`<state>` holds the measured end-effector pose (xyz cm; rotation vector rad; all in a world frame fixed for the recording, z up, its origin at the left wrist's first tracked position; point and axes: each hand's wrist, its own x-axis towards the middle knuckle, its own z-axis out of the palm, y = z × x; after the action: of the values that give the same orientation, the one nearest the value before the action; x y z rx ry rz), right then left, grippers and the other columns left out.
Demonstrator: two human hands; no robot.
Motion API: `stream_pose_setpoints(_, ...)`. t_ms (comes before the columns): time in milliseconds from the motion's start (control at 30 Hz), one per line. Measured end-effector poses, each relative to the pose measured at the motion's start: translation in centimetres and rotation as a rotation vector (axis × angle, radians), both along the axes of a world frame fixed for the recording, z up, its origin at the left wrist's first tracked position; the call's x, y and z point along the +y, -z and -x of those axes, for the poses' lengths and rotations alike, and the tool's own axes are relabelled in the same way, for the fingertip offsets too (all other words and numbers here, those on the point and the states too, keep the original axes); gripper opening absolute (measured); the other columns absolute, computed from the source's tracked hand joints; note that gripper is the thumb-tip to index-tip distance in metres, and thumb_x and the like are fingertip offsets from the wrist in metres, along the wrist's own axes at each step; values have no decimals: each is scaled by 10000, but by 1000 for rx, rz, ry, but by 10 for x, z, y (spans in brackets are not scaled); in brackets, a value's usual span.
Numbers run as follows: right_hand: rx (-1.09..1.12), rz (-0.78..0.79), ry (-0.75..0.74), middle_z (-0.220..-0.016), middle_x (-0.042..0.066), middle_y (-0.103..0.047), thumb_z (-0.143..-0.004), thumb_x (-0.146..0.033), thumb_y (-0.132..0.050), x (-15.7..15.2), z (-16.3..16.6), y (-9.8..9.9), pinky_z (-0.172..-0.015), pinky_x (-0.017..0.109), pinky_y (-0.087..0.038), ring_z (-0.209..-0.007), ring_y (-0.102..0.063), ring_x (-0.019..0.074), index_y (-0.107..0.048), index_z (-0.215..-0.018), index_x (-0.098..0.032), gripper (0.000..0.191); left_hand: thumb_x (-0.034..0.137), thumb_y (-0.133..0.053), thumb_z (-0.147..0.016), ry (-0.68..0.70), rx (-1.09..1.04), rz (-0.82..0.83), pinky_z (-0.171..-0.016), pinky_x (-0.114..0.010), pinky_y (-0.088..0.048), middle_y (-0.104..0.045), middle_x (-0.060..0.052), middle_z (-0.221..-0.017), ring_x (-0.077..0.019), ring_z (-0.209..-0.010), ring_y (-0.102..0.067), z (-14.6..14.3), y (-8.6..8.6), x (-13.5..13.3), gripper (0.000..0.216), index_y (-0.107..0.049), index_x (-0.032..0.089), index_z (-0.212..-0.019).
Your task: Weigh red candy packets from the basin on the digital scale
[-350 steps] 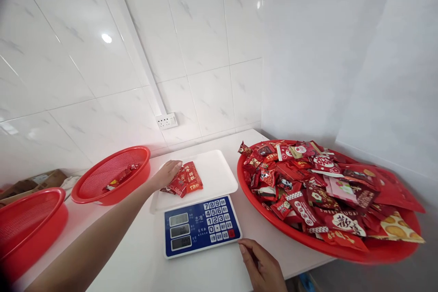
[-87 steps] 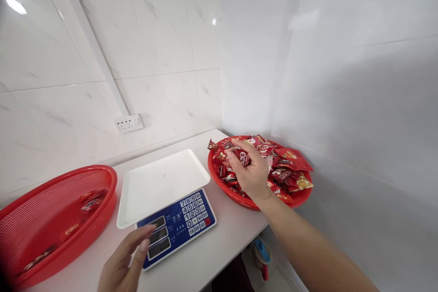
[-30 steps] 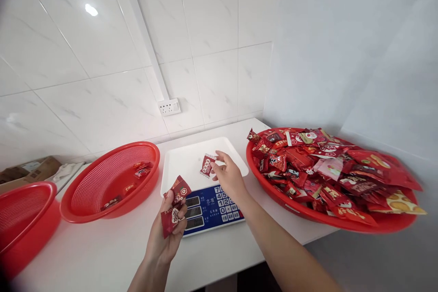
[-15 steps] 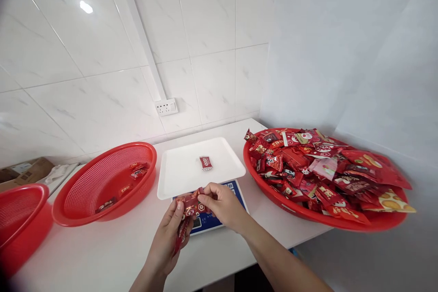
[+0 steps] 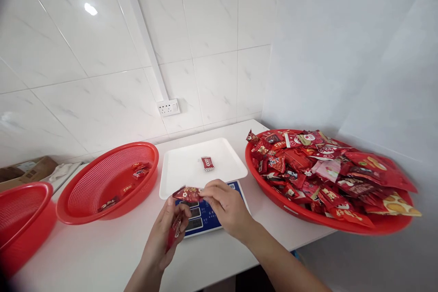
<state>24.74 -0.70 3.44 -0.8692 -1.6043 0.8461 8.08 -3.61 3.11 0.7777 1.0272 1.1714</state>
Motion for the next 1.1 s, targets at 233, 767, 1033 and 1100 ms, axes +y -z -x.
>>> stream_pose_setpoints(233, -36, -125, -46, -891, 50, -677, -787, -281, -548, -3, -2, 12, -746, 357, -515, -822, -621, 197, -722, -811, -297, 176, 484, -584, -762, 11, 21, -67, -384, -123, -223, -417, 64, -554, -34, -431, -294, 7, -2, 4, 302, -506, 194, -800)
stream_pose_setpoints(767, 171, 342, -9, -628, -29, -617, -721, -349, -612, 22, 11, 0, -528, 259, -460, -523, -556, 117, -624, -851, -179, 214, 492, -536, -791, -185, 152, -158, -426, -143, -319, -520, 35, -661, -56, -501, -381, 7, 5, 3, 329, -542, 205, -952)
stream_pose_setpoints(1033, -216, 118, 122, -1067, 80, -629, -798, -354, -519, 22, 10, -4, -700, 300, -475, -854, -591, 178, -620, -1040, -201, 303, 565, -524, -757, -151, 275, -142, -426, -181, -367, -469, 58, -604, -69, -467, -447, 15, 16, 0, 369, -488, 202, -810)
stream_pose_setpoints(1100, -286, 210, -116, -942, 56, -664, -796, -377, -545, -2, 14, -5, -692, 277, -465, -811, -598, 170, -620, -1029, -198, 304, 565, -549, -736, -157, 381, -167, -424, -192, -370, -455, 65, -558, -85, -453, -475, 11, 19, -3, 378, -442, 203, -744)
